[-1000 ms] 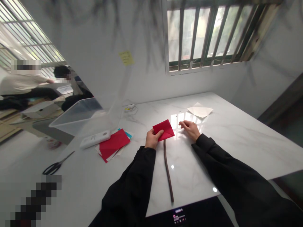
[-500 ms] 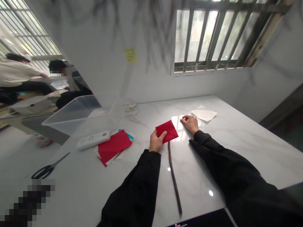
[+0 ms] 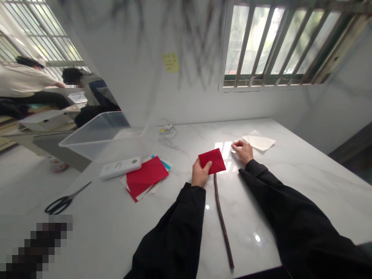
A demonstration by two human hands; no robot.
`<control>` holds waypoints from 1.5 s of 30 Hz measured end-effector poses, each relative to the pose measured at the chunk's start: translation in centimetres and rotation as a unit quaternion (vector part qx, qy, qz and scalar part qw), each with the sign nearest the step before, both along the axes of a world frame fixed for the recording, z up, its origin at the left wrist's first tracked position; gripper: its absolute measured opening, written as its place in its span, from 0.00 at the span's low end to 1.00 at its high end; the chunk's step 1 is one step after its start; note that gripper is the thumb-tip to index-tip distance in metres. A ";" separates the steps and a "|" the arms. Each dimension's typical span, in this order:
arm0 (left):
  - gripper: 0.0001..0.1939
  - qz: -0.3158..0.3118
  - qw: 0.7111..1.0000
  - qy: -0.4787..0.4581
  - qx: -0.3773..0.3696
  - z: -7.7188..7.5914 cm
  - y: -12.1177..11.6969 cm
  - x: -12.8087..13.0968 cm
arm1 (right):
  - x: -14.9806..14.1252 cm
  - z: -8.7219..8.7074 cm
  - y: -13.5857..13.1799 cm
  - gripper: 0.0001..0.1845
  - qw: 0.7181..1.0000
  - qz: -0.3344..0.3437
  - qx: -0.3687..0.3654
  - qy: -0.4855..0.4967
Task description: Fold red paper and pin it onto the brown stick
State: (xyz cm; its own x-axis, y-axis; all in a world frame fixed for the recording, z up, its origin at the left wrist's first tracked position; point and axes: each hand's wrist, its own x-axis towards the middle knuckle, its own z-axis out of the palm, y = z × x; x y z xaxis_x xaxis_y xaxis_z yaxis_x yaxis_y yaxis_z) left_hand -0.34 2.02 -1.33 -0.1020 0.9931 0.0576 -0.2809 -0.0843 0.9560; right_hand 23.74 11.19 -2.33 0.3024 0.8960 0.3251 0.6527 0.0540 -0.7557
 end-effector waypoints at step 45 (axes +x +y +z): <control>0.22 -0.049 0.998 0.015 -0.020 1.3 -0.9 0.8 | -4.8 1.1 -8.9 0.03 0.955 0.245 0.167 0.011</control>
State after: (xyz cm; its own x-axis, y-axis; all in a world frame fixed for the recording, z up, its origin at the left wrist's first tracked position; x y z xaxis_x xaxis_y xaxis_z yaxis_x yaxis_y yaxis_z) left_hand 0.43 1.16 -0.01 -0.0027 0.9998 0.0187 -0.2578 -0.0188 0.9660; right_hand 18.95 2.26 -1.27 -0.1172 0.7795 0.6154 0.4711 0.5891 -0.6565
